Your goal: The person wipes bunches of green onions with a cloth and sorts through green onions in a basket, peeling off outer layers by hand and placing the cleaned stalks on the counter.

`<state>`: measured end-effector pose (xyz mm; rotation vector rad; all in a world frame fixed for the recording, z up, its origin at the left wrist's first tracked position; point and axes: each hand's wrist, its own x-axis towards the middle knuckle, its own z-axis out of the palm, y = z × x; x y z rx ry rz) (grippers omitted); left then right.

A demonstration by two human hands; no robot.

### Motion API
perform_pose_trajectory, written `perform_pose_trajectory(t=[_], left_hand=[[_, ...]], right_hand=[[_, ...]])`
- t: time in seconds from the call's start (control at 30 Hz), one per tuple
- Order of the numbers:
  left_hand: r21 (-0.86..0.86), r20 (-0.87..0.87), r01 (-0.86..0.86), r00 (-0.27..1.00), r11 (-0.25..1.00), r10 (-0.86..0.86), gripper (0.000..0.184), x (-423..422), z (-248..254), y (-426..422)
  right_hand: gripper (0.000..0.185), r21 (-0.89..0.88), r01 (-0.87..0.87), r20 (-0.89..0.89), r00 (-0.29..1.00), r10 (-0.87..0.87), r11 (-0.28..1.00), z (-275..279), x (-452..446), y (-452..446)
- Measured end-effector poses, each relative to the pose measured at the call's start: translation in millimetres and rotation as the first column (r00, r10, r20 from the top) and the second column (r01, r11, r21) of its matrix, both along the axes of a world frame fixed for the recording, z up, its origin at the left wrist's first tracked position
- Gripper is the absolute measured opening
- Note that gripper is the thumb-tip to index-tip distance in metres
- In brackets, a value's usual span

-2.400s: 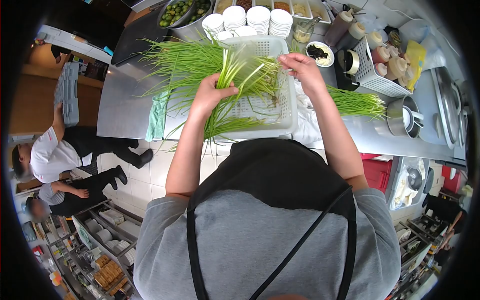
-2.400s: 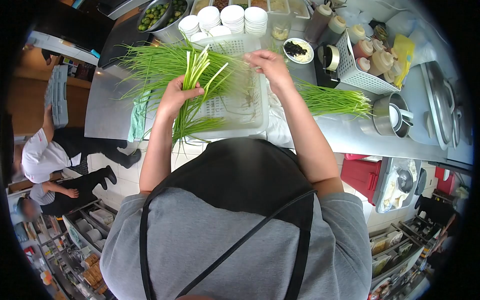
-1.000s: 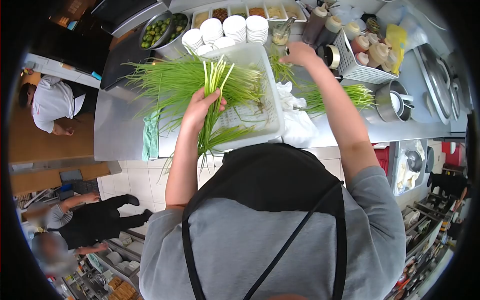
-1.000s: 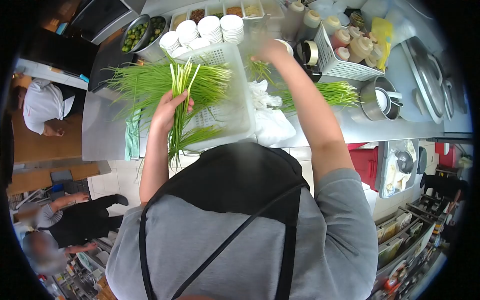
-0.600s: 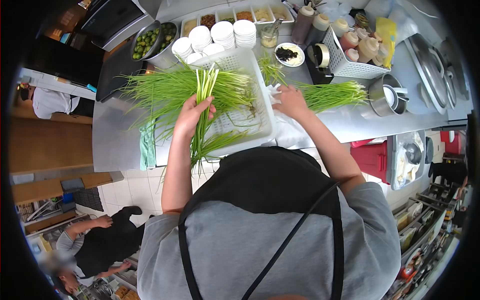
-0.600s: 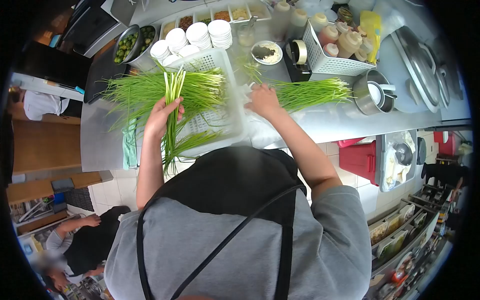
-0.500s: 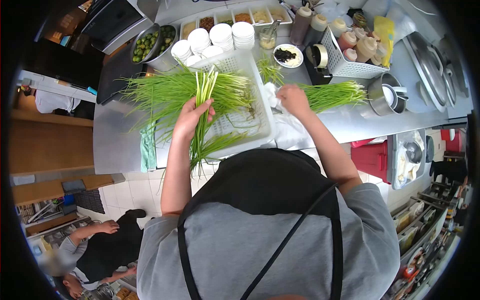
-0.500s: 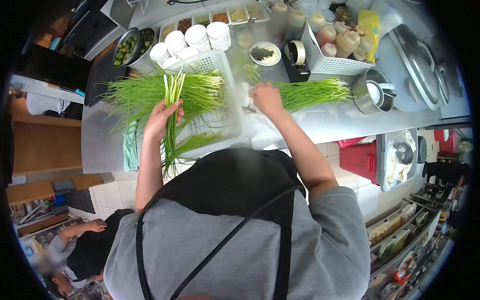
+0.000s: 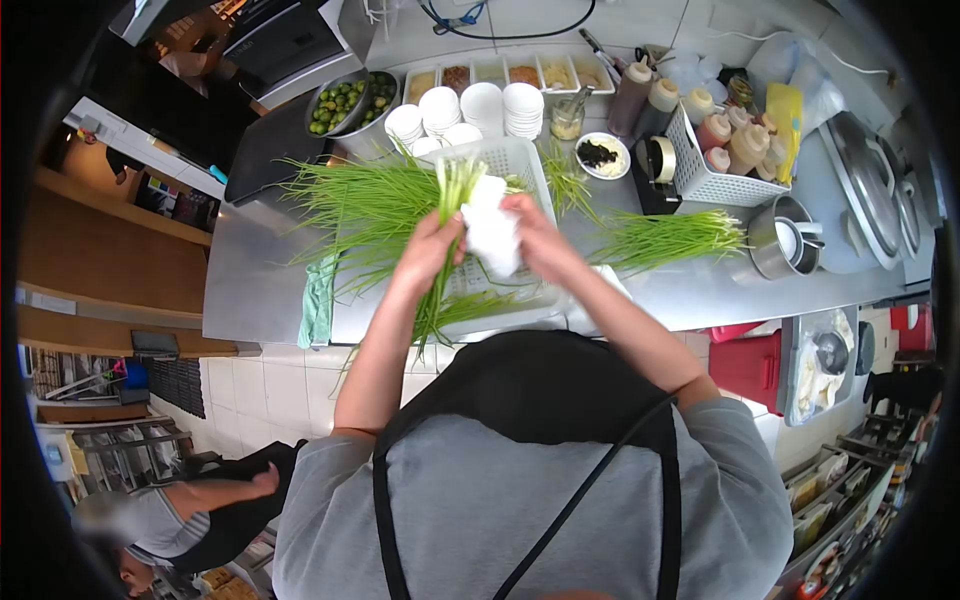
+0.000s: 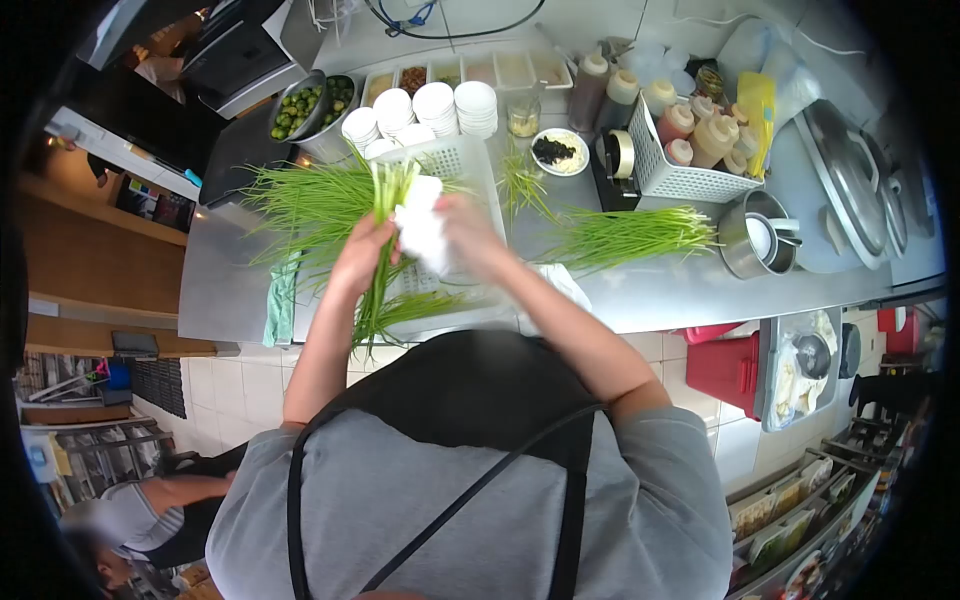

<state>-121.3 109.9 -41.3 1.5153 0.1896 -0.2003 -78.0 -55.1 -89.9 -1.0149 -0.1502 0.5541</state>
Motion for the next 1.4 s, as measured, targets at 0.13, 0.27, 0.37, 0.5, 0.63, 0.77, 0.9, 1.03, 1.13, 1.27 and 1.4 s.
perform_pose_trajectory(t=[0.13,0.27,0.37,0.5,0.63,0.77,0.9,1.03,1.13,1.27,1.4], left_hand=[[0.319,0.199,-0.126,0.978,0.939,0.064,0.021,5,-25,-26],[0.832,0.19,-0.086,0.972,0.547,-0.136,0.025,2,-11,-38],[0.899,0.092,-0.033,0.989,0.438,-0.115,0.022,0,9,-45],[0.924,0.006,0.047,0.99,0.378,-0.139,0.021,-16,6,-48],[0.796,0.209,-0.123,0.975,0.592,-0.078,0.023,-9,-18,-19],[0.726,0.198,-0.168,0.98,0.667,0.032,0.023,18,-22,1],[0.505,0.498,0.012,0.813,0.863,-0.303,0.02,20,-48,-8],[0.43,0.166,0.228,0.931,0.873,-0.325,0.018,20,-10,-24],[0.598,0.066,0.233,0.939,0.767,-0.337,0.021,19,11,-31],[0.633,0.092,0.163,0.955,0.756,-0.282,0.021,18,14,-28],[0.511,0.065,0.166,0.971,0.843,-0.231,0.023,15,30,-7]], right_hand=[[0.023,0.244,0.169,-0.041,0.986,-0.164,0.955,9,-8,53],[0.022,0.195,0.292,-0.095,0.956,-0.278,0.936,1,8,60],[0.022,0.094,0.332,-0.043,0.943,-0.33,0.939,11,19,62],[0.019,0.379,0.416,-0.191,0.909,-0.37,0.827,-3,94,32],[0.013,0.301,0.579,0.006,0.793,-0.609,0.757,4,130,-14],[0.016,0.298,0.538,0.061,0.814,-0.578,0.789,6,54,-1],[0.024,-0.158,0.533,0.979,0.192,0.062,0.831,27,2,25],[0.018,-0.154,0.61,0.988,0.069,0.141,0.777,25,48,10],[0.015,-0.185,0.62,0.975,0.019,0.222,0.763,35,58,3],[0.011,-0.171,0.837,0.945,-0.009,0.327,0.52,19,88,-8],[0.022,-0.037,0.588,0.577,0.672,-0.463,0.808,-28,120,-31]])
